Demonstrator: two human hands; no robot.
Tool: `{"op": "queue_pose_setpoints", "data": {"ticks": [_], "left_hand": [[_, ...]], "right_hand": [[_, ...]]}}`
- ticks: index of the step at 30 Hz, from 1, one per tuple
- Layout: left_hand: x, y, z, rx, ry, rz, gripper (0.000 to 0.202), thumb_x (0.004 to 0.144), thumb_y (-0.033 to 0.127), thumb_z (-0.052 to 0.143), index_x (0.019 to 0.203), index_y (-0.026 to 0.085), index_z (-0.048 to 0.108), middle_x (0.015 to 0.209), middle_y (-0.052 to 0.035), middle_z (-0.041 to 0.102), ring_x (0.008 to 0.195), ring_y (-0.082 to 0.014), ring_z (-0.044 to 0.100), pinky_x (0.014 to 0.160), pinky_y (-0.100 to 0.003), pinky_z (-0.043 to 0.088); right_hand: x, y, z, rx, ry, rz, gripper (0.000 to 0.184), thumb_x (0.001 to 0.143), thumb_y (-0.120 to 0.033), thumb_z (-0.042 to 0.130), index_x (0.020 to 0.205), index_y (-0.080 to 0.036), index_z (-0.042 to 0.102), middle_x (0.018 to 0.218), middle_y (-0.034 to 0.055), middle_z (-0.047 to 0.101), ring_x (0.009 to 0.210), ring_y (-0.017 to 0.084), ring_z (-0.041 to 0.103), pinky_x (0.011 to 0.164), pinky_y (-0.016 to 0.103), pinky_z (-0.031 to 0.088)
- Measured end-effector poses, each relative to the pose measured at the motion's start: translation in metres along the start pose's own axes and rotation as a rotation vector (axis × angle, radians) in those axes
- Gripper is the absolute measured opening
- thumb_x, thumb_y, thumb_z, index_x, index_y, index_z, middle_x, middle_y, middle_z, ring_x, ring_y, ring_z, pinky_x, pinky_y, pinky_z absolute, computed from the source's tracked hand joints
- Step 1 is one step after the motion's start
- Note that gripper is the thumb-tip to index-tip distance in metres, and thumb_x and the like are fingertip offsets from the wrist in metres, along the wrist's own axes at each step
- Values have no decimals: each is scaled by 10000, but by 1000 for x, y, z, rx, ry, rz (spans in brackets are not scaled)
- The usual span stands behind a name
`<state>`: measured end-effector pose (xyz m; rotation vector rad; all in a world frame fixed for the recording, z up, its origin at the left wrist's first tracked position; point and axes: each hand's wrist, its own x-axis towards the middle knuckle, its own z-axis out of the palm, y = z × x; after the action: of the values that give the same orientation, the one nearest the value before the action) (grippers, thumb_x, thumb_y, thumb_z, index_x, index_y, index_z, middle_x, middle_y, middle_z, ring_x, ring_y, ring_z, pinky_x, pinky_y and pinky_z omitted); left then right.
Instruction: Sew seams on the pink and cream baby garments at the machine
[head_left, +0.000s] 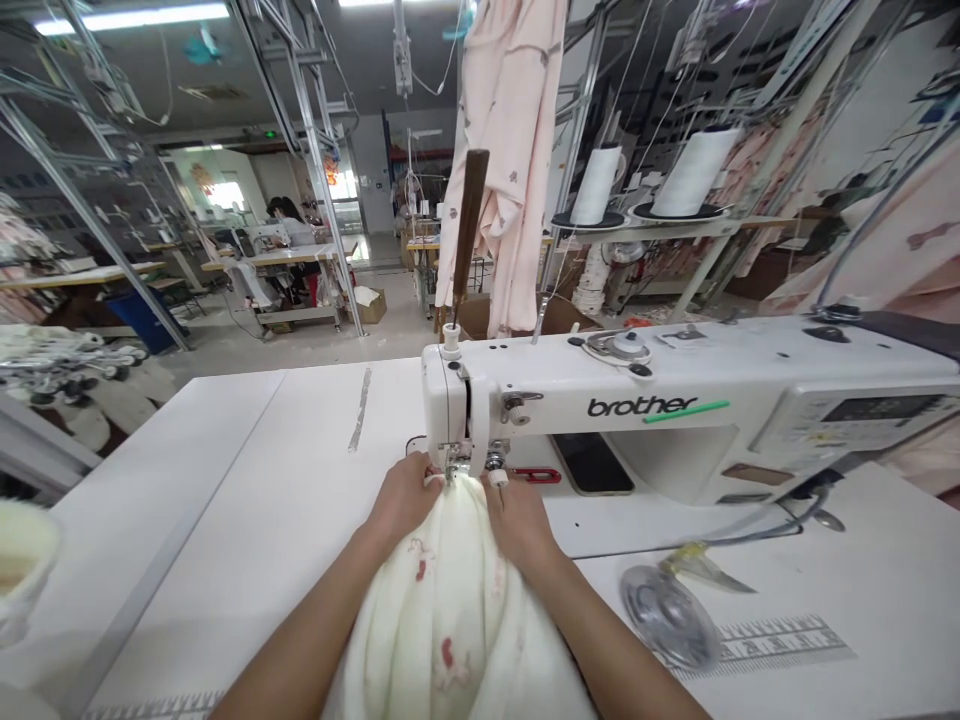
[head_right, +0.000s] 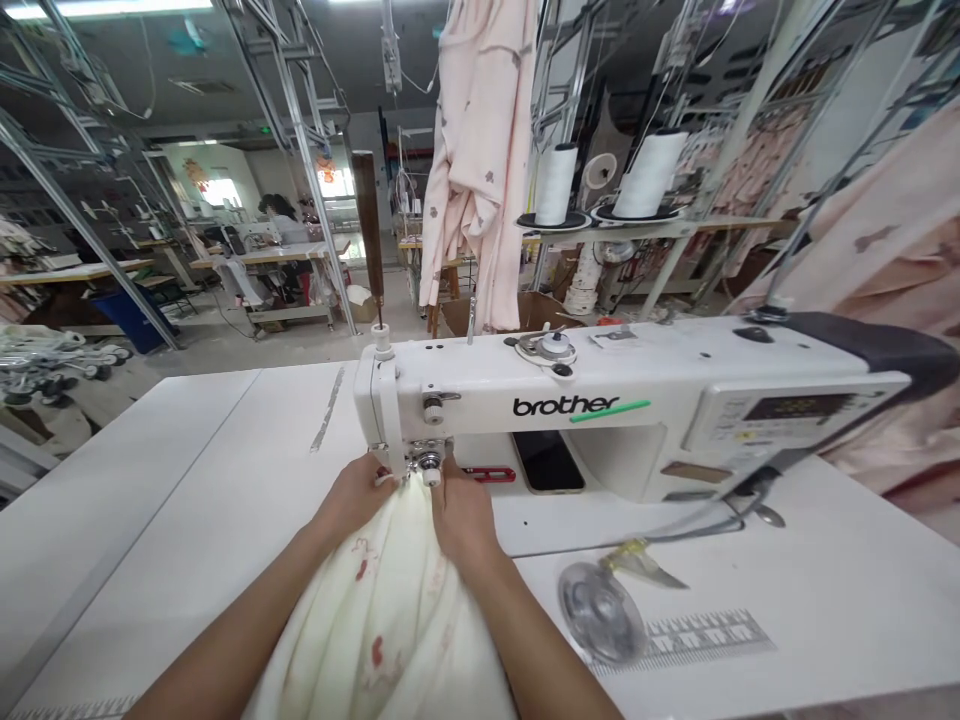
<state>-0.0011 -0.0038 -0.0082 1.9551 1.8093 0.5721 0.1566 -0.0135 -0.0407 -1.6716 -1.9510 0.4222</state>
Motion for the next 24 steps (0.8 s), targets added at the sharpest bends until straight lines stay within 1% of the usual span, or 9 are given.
{"op": "queue_pose_setpoints", "data": {"ticks": [3, 9, 11, 13, 15, 16, 20, 22, 24], "left_hand": [[0, 0, -1, 3, -6, -12, 102, 753, 173, 452, 781, 165, 549, 811, -53, 629, 768, -194, 577, 653, -272, 388], [0, 1, -4, -6, -36, 28, 110, 737, 168, 437, 692, 171, 537, 734, -29, 622, 725, -181, 580, 622, -255, 382], [-1, 2, -4, -9, -22, 39, 121, 730, 159, 432, 714, 173, 552, 745, -26, 625, 738, -181, 581, 633, -255, 385], [-4, 3, -4, -13, 3, 45, 138, 712, 149, 437, 744, 176, 568, 759, -24, 630, 746, -182, 580, 643, -256, 387], [-6, 4, -2, -19, 32, 50, 158, 698, 146, 443, 767, 179, 581, 771, -27, 635, 747, -185, 577, 653, -259, 390], [-8, 5, -1, -23, 44, 55, 170, 689, 143, 449, 780, 182, 588, 780, -25, 639, 750, -185, 576, 662, -260, 391], [-11, 5, -2, -54, 63, 70, 217, 683, 152, 457, 830, 193, 612, 794, -10, 645, 747, -175, 570, 672, -251, 394], [-13, 4, -6, -83, 50, 60, 231, 695, 175, 460, 865, 191, 615, 815, -12, 641, 759, -173, 561, 676, -250, 392], [-19, 3, -12, -128, -9, 54, 190, 696, 236, 505, 837, 188, 623, 793, -7, 628, 754, -168, 544, 678, -249, 386]], "right_hand": [[0, -1, 0, 13, -3, -10, 263, 953, -164, 298, 1002, -113, 551, 783, 87, 669, 719, 223, 623, 580, 261, 310], [-3, -1, -6, 64, -41, -56, 328, 978, -216, 246, 1008, -126, 560, 768, 71, 667, 727, 209, 625, 577, 248, 334], [-4, -1, -7, 72, -57, -70, 314, 976, -273, 291, 1009, -130, 569, 776, 71, 671, 730, 217, 631, 574, 248, 342], [-5, -1, -7, 66, -67, -75, 278, 946, -313, 389, 1009, -120, 579, 795, 90, 674, 735, 237, 635, 578, 255, 353], [-5, -2, -6, 59, -76, -85, 230, 908, -278, 459, 995, -112, 592, 825, 113, 675, 755, 256, 638, 603, 265, 373], [-4, -3, -5, 60, -81, -95, 211, 896, -248, 464, 986, -112, 598, 845, 122, 675, 778, 262, 637, 627, 271, 387], [-1, 0, -3, 96, -91, -145, 237, 883, -192, 394, 954, -113, 606, 880, 147, 669, 852, 287, 627, 702, 319, 417], [2, 5, -3, 136, -93, -178, 228, 848, -166, 379, 877, -133, 603, 828, 124, 667, 822, 269, 625, 694, 313, 417], [4, 11, -3, 249, -142, -222, 165, 783, -169, 405, 756, -162, 568, 726, 71, 640, 739, 224, 610, 650, 278, 407]]}}
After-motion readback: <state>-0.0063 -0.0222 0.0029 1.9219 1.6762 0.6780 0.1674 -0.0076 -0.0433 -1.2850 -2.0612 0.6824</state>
